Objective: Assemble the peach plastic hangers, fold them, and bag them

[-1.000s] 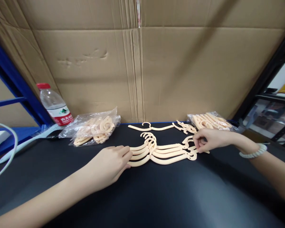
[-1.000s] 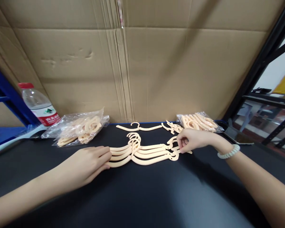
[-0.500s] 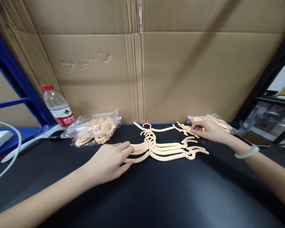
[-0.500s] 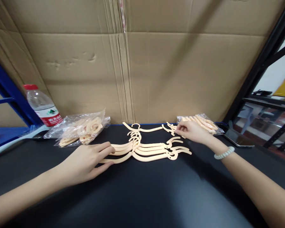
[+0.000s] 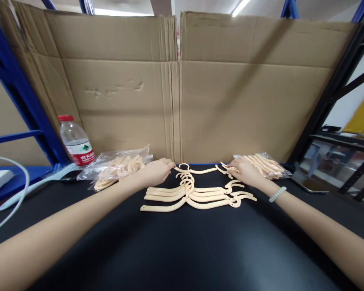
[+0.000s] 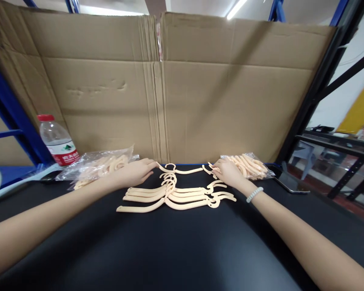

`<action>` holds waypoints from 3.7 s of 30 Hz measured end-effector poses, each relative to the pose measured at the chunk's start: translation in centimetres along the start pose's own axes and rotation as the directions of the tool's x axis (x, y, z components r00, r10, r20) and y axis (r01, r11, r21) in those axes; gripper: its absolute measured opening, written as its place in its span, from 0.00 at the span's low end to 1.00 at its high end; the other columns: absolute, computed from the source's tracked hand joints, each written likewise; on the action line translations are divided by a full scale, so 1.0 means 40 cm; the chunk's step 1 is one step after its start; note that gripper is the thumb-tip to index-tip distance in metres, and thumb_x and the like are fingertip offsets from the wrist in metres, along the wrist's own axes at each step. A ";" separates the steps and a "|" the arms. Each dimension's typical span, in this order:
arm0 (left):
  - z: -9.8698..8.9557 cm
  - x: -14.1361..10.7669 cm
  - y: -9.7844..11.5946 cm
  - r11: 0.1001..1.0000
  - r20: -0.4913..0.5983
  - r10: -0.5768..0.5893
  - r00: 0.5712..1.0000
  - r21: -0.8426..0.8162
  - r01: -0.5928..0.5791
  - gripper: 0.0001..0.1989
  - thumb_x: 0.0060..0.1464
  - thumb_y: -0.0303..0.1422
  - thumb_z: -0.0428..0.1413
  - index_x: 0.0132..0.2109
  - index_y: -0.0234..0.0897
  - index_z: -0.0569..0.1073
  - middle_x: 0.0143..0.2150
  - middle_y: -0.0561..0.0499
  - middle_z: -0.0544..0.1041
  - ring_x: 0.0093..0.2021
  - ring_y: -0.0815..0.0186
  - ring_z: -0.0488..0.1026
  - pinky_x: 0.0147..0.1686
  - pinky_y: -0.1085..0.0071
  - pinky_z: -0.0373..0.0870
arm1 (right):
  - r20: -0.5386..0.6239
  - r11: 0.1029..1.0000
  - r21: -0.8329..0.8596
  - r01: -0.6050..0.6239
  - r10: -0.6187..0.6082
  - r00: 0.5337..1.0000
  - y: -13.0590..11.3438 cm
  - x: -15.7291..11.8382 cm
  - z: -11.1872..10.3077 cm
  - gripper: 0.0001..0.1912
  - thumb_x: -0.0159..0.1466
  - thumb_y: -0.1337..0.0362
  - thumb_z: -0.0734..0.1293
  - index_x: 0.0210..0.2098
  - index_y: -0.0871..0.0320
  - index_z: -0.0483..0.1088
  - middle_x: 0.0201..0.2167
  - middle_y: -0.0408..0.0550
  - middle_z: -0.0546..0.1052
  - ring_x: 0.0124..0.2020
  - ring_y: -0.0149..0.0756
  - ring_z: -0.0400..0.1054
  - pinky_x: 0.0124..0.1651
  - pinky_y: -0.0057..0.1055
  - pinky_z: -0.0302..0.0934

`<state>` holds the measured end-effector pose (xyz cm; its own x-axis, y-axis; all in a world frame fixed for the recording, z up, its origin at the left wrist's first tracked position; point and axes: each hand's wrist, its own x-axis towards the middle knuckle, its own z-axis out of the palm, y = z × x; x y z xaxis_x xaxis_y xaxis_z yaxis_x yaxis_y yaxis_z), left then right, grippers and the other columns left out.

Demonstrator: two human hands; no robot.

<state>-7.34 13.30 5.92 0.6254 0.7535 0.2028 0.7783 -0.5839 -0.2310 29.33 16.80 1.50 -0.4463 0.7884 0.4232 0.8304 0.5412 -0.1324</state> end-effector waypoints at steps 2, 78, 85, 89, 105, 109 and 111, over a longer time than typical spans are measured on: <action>0.026 0.047 -0.016 0.998 0.027 0.060 0.998 -0.011 -0.059 0.14 0.60 0.23 0.52 0.53 0.33 0.69 0.52 0.42 0.74 0.53 0.57 0.71 0.49 0.63 0.70 | 0.009 1.000 -0.017 0.005 -0.005 1.000 0.006 0.006 0.011 0.11 0.63 0.66 0.63 0.36 0.60 0.77 0.38 0.57 0.78 0.41 0.48 0.69 0.46 0.40 0.60; 0.072 -0.166 0.134 0.946 -0.700 -0.242 0.672 -0.324 0.004 0.04 0.62 0.31 0.54 0.43 0.36 0.69 0.32 0.52 0.78 0.27 0.69 0.76 0.29 0.76 0.71 | 0.415 -0.263 0.892 -0.368 0.149 0.898 -0.262 -0.116 -0.057 0.12 0.55 0.60 0.76 0.31 0.60 0.72 0.36 0.48 0.77 0.42 0.41 0.76 0.44 0.33 0.70; 0.067 -0.164 0.134 0.947 -0.694 -0.220 0.686 -0.320 -0.021 0.03 0.61 0.30 0.54 0.42 0.36 0.69 0.31 0.53 0.76 0.27 0.70 0.75 0.29 0.77 0.70 | 0.451 -0.333 0.853 -0.401 0.084 0.889 -0.251 -0.119 -0.054 0.11 0.57 0.64 0.75 0.29 0.60 0.70 0.32 0.49 0.79 0.44 0.43 0.76 0.40 0.28 0.71; 0.070 -0.166 0.134 0.940 -0.690 -0.211 0.692 -0.337 -0.050 0.03 0.61 0.29 0.55 0.42 0.36 0.69 0.32 0.53 0.76 0.26 0.71 0.74 0.28 0.77 0.69 | 0.492 -0.346 0.828 -0.441 0.073 0.867 -0.253 -0.119 -0.060 0.10 0.56 0.65 0.75 0.29 0.61 0.69 0.33 0.52 0.80 0.44 0.44 0.77 0.39 0.28 0.71; 0.073 -0.167 0.134 0.925 -0.709 -0.201 0.677 -0.364 -0.107 0.01 0.59 0.28 0.55 0.39 0.37 0.71 0.33 0.52 0.78 0.30 0.68 0.77 0.30 0.76 0.71 | 0.382 -0.169 0.919 -0.357 0.160 0.910 -0.278 -0.135 -0.045 0.12 0.54 0.64 0.77 0.30 0.60 0.69 0.30 0.47 0.78 0.30 0.29 0.72 0.37 0.24 0.67; 0.074 -0.168 0.135 0.921 -0.712 -0.203 0.672 -0.372 -0.116 0.01 0.59 0.27 0.55 0.39 0.37 0.71 0.32 0.51 0.78 0.32 0.67 0.77 0.31 0.75 0.72 | 0.408 -0.128 0.913 -0.388 0.209 0.889 -0.286 -0.134 -0.049 0.14 0.54 0.62 0.77 0.32 0.60 0.71 0.31 0.48 0.78 0.32 0.31 0.73 0.38 0.27 0.67; 0.074 -0.168 0.134 0.921 -0.722 -0.215 0.658 -0.375 -0.111 0.01 0.59 0.27 0.55 0.39 0.37 0.71 0.32 0.51 0.78 0.31 0.66 0.77 0.30 0.74 0.72 | 0.379 -0.111 0.926 -0.362 0.281 0.882 -0.284 -0.130 -0.052 0.15 0.52 0.60 0.78 0.31 0.59 0.70 0.29 0.45 0.77 0.31 0.31 0.72 0.37 0.27 0.67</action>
<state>-7.52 5.99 0.50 0.2847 0.4030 0.8698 0.6681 -0.7341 0.1215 22.89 5.95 2.66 -0.2868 0.9580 -0.0033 -0.2391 -0.0749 -0.9681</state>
